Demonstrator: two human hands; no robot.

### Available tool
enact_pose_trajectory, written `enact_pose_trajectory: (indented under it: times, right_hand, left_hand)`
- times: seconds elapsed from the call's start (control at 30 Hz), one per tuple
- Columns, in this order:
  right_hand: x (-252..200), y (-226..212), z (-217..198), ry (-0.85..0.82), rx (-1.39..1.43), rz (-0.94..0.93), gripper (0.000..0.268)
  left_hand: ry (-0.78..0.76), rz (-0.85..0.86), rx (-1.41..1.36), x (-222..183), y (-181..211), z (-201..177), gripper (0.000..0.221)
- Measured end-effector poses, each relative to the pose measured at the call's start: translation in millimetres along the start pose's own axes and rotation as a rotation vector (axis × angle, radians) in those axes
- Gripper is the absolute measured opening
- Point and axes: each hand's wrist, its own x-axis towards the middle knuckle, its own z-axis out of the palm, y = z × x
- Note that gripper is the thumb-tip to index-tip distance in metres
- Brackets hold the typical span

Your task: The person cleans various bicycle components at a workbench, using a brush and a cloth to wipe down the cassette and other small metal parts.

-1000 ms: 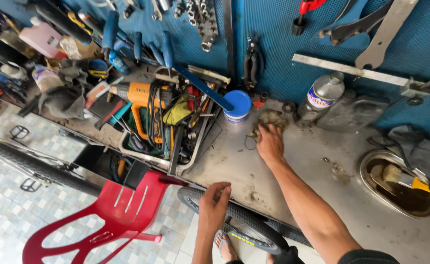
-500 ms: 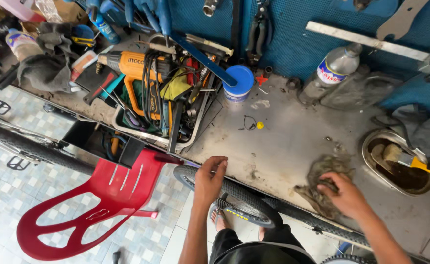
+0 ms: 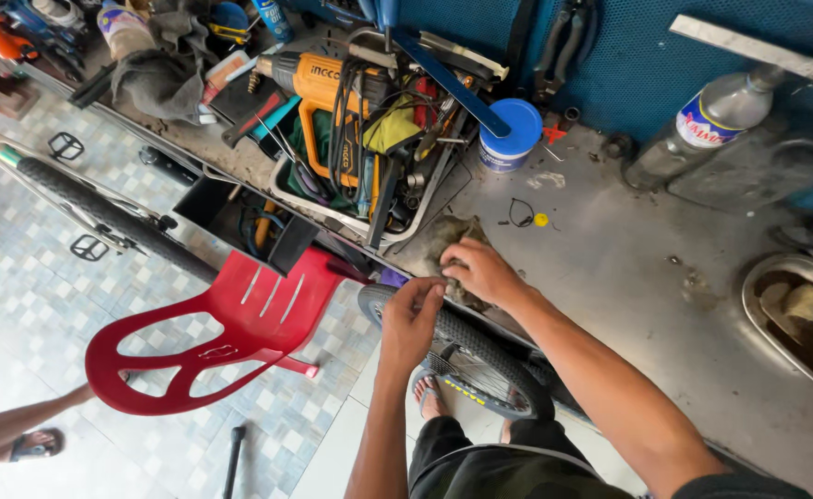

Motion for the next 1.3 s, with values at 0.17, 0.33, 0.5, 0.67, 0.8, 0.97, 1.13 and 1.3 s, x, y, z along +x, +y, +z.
enact_pose_trajectory:
  times: [0.17, 0.33, 0.5, 0.67, 0.8, 0.97, 1.13, 1.3]
  right_hand:
    - [-75.7, 38.3, -90.2, 0.274, 0.074, 0.104, 0.04]
    - [-191.6, 84.9, -145.2, -0.198, -0.572, 0.533, 0.081]
    - [-169.4, 76.3, -46.7, 0.149, -0.693, 0.441, 0.043]
    - [-48.1, 36.7, 24.4, 0.105, -0.51, 0.224, 0.045]
    - [9.0, 7.1, 35.7, 0.013, -0.38, 0.15, 0.044]
    - [-23.4, -4.9, -28.7, 0.106, -0.233, 0.14, 0.048]
    - [-110.5, 23.6, -80.4, -0.388, -0.477, 0.26, 0.067]
    - [-98.6, 25.3, -41.8, -0.401, -0.602, 0.064, 0.058]
  left_hand:
    - [0.036, 0.035, 0.024, 17.1, 17.8, 16.4, 0.024]
    - [0.06, 0.018, 0.044, 25.5, 7.4, 15.6, 0.025]
    - [0.148, -0.025, 0.043, 17.2, -25.4, -15.5, 0.026]
    - [0.201, -0.052, -0.024, -2.9, -38.4, -36.4, 0.027]
    - [0.186, -0.026, 0.067, -14.4, -30.1, -36.8, 0.027]
    - [0.22, -0.041, 0.071, -17.9, -24.5, -39.5, 0.027]
    - [0.269, -0.031, 0.073, -16.5, -21.1, -53.8, 0.027]
    - [0.306, -0.06, 0.049, -22.3, -19.6, -72.6, 0.028]
